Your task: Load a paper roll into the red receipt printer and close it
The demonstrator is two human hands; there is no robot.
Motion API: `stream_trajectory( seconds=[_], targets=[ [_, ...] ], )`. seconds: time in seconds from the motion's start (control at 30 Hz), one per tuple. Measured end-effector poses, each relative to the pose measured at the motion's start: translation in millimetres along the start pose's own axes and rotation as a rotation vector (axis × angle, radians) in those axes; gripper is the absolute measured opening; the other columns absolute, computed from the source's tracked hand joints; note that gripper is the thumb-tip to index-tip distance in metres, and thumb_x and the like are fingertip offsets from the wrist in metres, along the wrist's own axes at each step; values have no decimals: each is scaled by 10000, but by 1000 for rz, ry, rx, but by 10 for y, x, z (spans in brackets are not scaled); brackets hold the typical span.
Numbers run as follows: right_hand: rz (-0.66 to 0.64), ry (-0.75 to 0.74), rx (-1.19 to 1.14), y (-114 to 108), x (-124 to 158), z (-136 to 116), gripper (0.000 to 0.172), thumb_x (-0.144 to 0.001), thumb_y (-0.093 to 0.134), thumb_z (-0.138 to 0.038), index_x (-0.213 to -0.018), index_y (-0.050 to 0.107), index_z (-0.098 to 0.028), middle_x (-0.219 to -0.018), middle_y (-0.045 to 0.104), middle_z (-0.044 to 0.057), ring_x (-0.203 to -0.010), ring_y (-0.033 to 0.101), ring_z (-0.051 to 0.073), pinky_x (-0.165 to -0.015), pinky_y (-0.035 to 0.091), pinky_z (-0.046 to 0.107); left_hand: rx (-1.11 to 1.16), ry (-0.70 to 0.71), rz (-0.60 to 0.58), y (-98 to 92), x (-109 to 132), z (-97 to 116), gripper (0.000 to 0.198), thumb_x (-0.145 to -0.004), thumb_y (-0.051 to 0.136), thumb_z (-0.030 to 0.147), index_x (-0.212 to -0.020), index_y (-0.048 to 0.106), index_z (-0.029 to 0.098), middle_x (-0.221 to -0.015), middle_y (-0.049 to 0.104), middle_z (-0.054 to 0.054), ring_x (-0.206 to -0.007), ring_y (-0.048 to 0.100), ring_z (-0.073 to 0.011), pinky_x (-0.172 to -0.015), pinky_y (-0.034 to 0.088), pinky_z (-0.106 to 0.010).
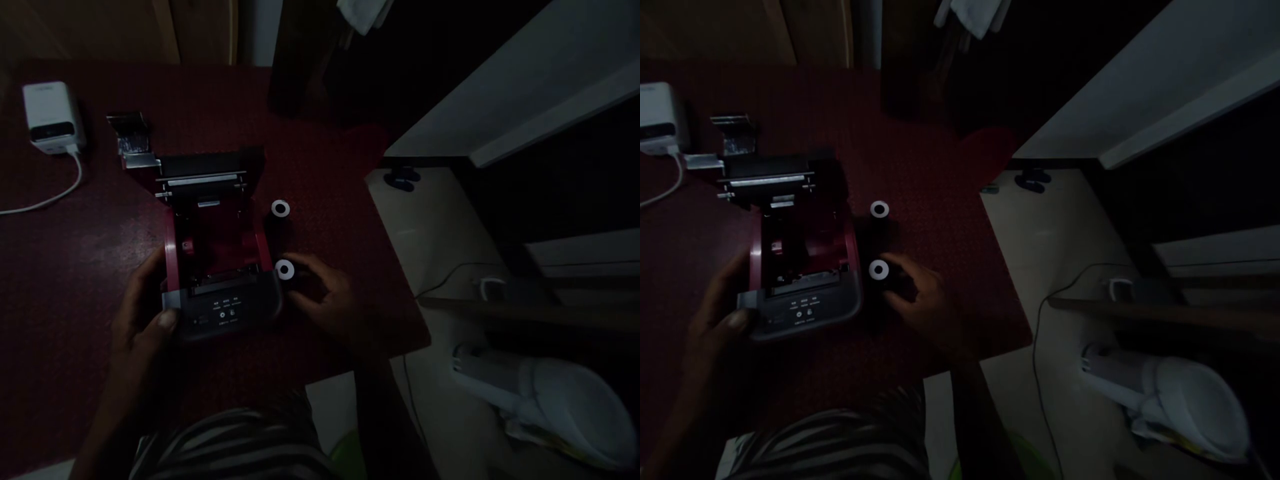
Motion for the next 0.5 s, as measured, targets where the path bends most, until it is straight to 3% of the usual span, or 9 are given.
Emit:
stream_trajectory(
  seconds=[0.1, 0.27, 0.33, 0.4, 0.5],
  targets=[
    [-24, 87, -58, -187, 71, -16, 612, -873, 840, -204, -1463, 749, -335, -1505, 793, 69, -1196, 834, 259, -1096, 670, 514, 19, -13, 25, -1, -7, 5, 672, -967, 799, 585, -1608, 652, 447, -1640, 664, 37, -1553, 575, -370, -1227, 537, -426],
    [117, 38, -60, -428, -208, -82, 316, -943, 829, -295, -1259, 828, -280, -1314, 858, 68, -1045, 843, 238, -981, 698, 462, -5, -1, 37, -6, -4, 16, 661, -967, 801, 610, -1596, 661, 465, -1668, 642, 50, -1568, 562, -362, -1244, 525, -418],
    [122, -18, -21, -359, -474, -61, 377, -908, 843, -267, -1283, 812, -273, -1359, 837, 69, -1049, 828, 237, -991, 683, 466, -5, -16, 42, -4, 5, 22, 670, -973, 796, 604, -1607, 652, 445, -1693, 622, 38, -1580, 553, -369, -1253, 522, -420],
    [115, -76, -7, -216, -755, 5, 504, -855, 856, -230, -1352, 770, -254, -1428, 800, 94, -1170, 799, 265, -1008, 664, 471, 8, -44, 49, 4, 13, 31, 684, -966, 803, 602, -1606, 651, 412, -1711, 605, 19, -1597, 535, -382, -1266, 516, -433],
    [96, -120, 77, 6, -1059, 129, 421, -862, 819, -203, -1277, 772, -255, -1359, 814, 81, -1236, 764, 275, -1067, 620, 486, 47, -50, 51, 20, 16, 55, 679, -946, 823, 596, -1569, 674, 371, -1701, 620, -14, -1592, 548, -399, -1245, 542, -453]
  ],
)
Point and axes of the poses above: each hand's wrist, its own x-axis away from the middle knuckle, its own y-axis out of the palm, z = x × y, the point moved 3 cm from there along -x, towards the middle knuckle
